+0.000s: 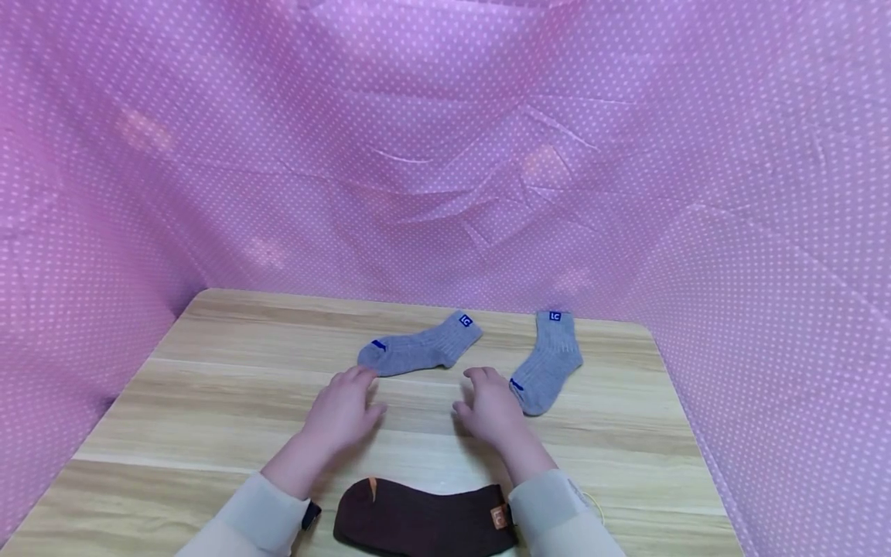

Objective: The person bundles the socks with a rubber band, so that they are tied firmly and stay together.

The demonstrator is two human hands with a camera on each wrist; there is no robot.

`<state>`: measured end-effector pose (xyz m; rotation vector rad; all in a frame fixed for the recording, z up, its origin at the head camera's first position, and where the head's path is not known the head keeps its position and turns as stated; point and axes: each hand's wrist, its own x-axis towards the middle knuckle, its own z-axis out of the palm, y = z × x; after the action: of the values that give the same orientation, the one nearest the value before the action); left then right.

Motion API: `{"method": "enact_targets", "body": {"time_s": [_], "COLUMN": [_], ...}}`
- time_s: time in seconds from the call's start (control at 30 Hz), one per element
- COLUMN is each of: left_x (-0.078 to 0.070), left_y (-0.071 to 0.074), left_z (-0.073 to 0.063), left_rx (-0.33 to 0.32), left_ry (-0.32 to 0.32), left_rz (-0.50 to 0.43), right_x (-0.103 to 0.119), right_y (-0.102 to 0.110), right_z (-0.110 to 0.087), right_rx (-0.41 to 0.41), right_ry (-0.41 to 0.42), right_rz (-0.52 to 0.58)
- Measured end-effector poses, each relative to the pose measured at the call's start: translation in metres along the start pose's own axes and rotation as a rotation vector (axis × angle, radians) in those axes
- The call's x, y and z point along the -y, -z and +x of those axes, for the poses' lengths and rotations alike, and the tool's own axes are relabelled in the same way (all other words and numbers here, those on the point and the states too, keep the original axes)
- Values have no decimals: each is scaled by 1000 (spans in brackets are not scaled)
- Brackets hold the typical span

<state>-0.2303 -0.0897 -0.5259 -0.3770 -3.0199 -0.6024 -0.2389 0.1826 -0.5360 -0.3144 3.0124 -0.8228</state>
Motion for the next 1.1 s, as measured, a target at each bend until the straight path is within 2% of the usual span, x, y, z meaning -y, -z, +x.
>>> {"method": "enact_targets", "body": {"time_s": [0.17,0.3,0.5,0.63,0.93,1.1], "left_x": [1,1,0,-1,-6,-6], "left_y": [-2,-4,-10,-13,-15,-14], "left_z": [7,10,14,15,15,15], "left_rx": [54,124,182,198,237,246], "left_ry": [31,73,108,111,148,164], "left_rz": [-36,-72,-87,-72,-41,-36], "right_x": [-1,-2,-1,1,5,7], "right_y": [-5,-6,-4,-6,-12,-15], "right_z": [9,15,21,24,32,32], "right_rx": [-2,3,44,97,215,248], "right_ry": [-42,-69,-88,-60,-5,-1], "right_rz": [43,75,63,7,-198,-291]}}
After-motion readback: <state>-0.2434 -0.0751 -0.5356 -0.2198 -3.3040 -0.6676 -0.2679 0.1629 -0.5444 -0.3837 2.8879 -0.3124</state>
